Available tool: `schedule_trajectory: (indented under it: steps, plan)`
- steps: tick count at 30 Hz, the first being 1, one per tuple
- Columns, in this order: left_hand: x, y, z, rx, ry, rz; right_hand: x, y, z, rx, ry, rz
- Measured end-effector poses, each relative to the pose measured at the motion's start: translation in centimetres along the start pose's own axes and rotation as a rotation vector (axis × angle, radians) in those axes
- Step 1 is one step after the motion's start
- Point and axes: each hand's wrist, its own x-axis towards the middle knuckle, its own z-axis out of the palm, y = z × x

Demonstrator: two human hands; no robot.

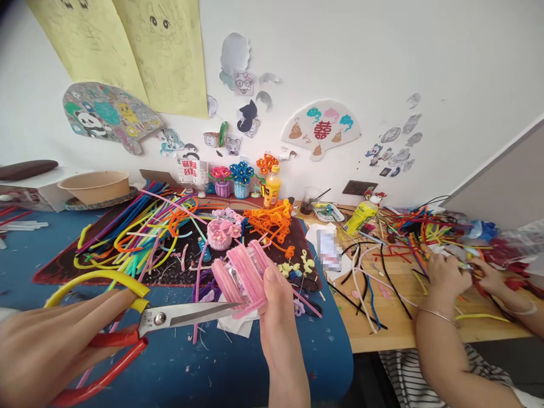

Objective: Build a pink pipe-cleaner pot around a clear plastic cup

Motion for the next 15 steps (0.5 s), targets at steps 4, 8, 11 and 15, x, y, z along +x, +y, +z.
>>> schedule_trajectory:
  steps: [4,8,11,15]
  plan:
    - [0.0,0.4,-0.3,0.047,-0.044,-0.041,-0.5,-0.7,0.8,0.135,0.001,0.124]
    - [0.1,0.5,-0.3,0.073,-0.052,0.005,-0.6,-1.2,1.2,0.215,0.001,0.173]
    - [0.2,0.2,-0.4,0.098,-0.046,0.052,-0.6,-1.2,1.3,0.232,0.001,0.185]
    - [0.3,-0.1,-0.5,0.137,-0.041,0.139,-0.6,-1.1,1.4,0.234,0.014,0.164]
